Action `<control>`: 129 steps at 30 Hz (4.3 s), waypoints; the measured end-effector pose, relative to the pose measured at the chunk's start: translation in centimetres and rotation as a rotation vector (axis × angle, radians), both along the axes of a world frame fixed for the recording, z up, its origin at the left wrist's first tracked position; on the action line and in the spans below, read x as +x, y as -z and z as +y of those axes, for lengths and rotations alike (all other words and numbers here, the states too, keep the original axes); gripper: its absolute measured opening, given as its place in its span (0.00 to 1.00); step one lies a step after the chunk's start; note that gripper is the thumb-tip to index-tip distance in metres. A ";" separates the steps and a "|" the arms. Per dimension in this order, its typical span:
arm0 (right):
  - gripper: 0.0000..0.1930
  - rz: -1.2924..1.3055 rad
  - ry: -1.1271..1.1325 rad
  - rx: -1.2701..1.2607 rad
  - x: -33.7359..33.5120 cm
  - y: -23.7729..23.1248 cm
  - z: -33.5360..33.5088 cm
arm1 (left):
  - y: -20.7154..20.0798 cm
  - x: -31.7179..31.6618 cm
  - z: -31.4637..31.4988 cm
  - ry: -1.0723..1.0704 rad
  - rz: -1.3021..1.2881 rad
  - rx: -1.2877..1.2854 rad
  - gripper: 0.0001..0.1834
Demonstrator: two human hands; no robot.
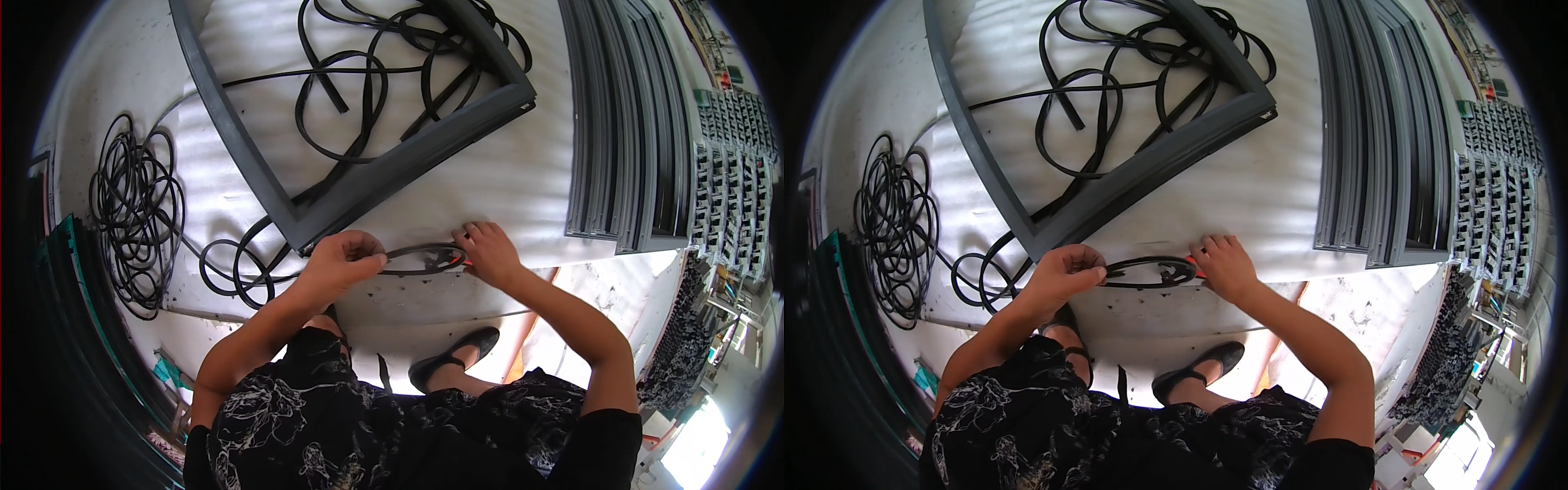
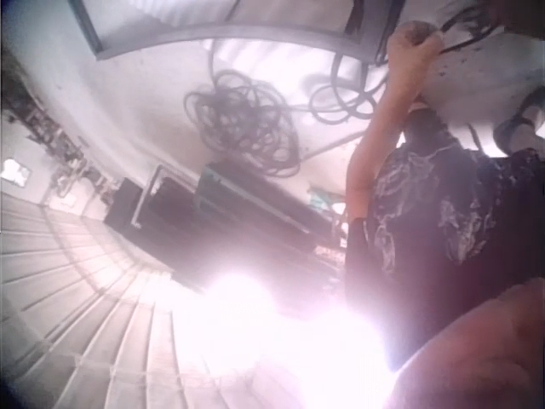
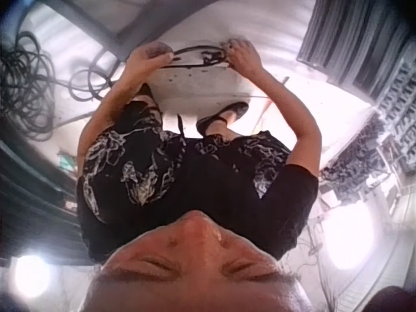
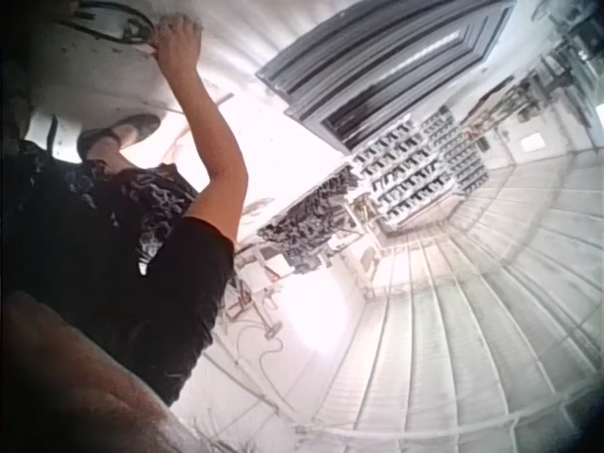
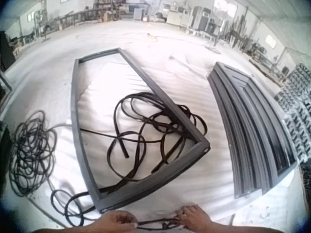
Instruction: The person fits a rubber seal into the groove of a metal window frame by hand, using a pair of pliers to trim the excess seal and pushing it into the corners.
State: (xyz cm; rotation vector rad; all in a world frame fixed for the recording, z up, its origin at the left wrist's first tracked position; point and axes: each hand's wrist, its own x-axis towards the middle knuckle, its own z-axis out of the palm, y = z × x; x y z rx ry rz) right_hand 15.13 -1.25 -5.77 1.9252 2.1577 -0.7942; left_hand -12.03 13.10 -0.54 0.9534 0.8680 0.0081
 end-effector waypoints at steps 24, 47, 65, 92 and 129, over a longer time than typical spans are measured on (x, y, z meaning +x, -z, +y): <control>0.22 0.842 0.449 -0.414 -5.1 -4.8 1.5 | 0.4 1.4 -0.4 -0.051 0.053 0.184 0.10; 0.12 0.309 0.312 0.030 -3.4 -4.3 0.8 | -0.3 2.3 -0.8 0.161 0.039 0.262 0.09; 0.22 1.032 0.679 -0.087 -5.4 -5.7 7.7 | -5.6 12.5 7.6 0.190 -0.322 0.058 0.17; 0.08 1.669 1.561 -0.110 -0.2 1.1 10.2 | 6.4 -1.1 0.3 0.255 0.253 0.991 0.12; 0.13 1.059 1.685 0.104 0.0 6.5 12.4 | 5.2 -1.4 -0.5 0.479 0.450 1.580 0.25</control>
